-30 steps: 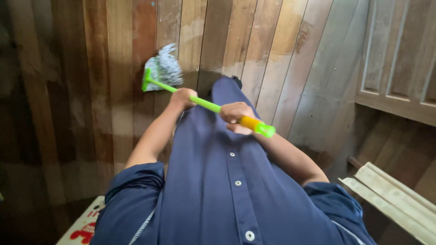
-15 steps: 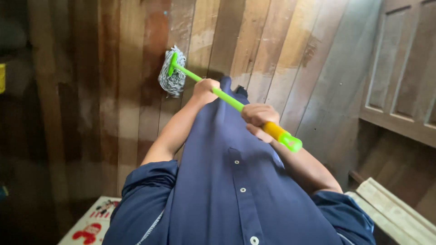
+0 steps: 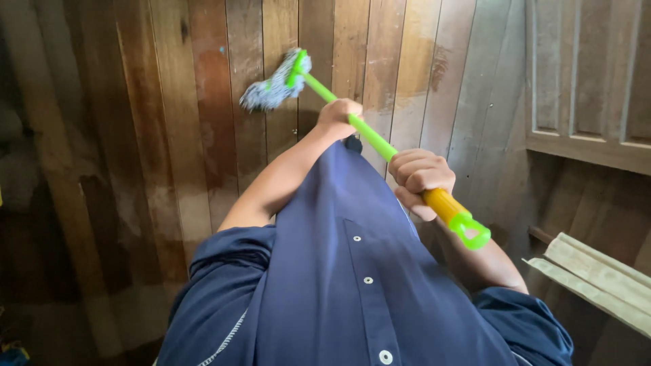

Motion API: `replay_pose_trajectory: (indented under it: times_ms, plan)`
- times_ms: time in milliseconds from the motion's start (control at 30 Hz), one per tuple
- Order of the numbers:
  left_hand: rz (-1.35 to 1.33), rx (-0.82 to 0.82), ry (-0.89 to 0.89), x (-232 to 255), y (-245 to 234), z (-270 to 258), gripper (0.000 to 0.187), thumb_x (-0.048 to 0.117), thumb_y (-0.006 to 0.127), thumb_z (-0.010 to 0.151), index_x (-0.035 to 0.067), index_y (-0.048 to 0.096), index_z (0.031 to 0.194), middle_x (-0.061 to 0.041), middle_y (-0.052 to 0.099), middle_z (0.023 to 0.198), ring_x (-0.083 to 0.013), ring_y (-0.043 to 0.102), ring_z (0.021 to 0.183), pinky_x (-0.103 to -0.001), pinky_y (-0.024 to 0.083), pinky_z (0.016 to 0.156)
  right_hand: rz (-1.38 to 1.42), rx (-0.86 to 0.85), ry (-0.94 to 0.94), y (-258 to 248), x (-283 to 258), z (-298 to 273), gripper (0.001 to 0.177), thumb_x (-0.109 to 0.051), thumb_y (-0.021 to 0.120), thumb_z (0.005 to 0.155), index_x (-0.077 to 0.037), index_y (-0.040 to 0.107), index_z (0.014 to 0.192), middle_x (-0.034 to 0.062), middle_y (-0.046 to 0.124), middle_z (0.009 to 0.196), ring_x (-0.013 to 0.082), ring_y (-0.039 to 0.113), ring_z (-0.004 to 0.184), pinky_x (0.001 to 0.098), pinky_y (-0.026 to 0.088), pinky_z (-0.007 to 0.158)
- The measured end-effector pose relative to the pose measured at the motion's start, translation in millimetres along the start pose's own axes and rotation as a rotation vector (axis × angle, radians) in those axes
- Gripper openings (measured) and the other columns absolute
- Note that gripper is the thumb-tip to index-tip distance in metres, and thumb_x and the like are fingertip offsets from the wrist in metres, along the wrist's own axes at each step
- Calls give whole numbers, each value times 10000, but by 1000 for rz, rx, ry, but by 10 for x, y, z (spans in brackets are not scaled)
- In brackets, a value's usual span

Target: Mopping a wooden floor with a mop and bucket.

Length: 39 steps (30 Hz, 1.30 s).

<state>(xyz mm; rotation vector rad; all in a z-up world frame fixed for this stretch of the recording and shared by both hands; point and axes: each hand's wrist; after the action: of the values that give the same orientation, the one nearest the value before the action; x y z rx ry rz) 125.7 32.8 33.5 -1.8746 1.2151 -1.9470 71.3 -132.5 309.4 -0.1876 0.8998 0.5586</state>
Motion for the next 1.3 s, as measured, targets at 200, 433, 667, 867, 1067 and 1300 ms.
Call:
replay_pose_trajectory:
  times_ms: [200,433,667,867,1067,1300]
  plan:
    - [-78,27,310,-3,388,476,167,181,690,795,112,596,676,-124,658,752,-367,671,783,-480,525,670,-196,-73,26,185,-178,94,287,120,601,708,-63,389,646,55,385,552,268,403,443,409,344,478]
    - [-60,-33,289,121,81,520,125,183,677,752,140,643,639,-128,683,711,-375,677,754,-508,521,664,-90,46,-80,-236,-53,-105,217,-12,593,752,-77,434,620,25,422,530,219,412,420,409,420,468]
    - [117,-137,84,-258,-210,122,127,235,690,784,141,708,701,-136,715,784,-379,695,801,-513,541,717,109,187,-35,-125,255,-135,260,27,626,681,-56,394,597,35,375,509,211,370,410,386,322,464]
    - [136,-79,-108,-608,-366,-203,114,248,710,779,144,728,736,-132,715,795,-386,684,825,-512,538,713,199,74,6,-187,691,-219,255,56,617,711,-43,400,621,79,414,538,257,425,457,396,388,493]
    - [123,-20,-180,-470,-30,-259,100,236,722,770,145,724,729,-127,713,788,-381,685,820,-502,538,698,212,-41,32,-464,483,-489,259,44,609,738,-52,392,634,93,425,559,289,436,500,405,409,531]
    - [134,6,-47,449,1054,119,155,241,723,810,140,703,694,-125,708,767,-377,688,795,-494,537,694,170,-88,14,-1400,-324,-1033,280,53,596,747,-63,376,619,84,414,564,304,442,491,430,364,527]
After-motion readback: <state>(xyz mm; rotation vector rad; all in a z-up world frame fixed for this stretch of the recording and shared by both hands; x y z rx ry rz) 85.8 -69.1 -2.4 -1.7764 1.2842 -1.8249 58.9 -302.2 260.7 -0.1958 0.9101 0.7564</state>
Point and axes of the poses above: each hand's wrist, its own z-axis towards the middle knuckle, its own y-axis out of the palm, x = y × z
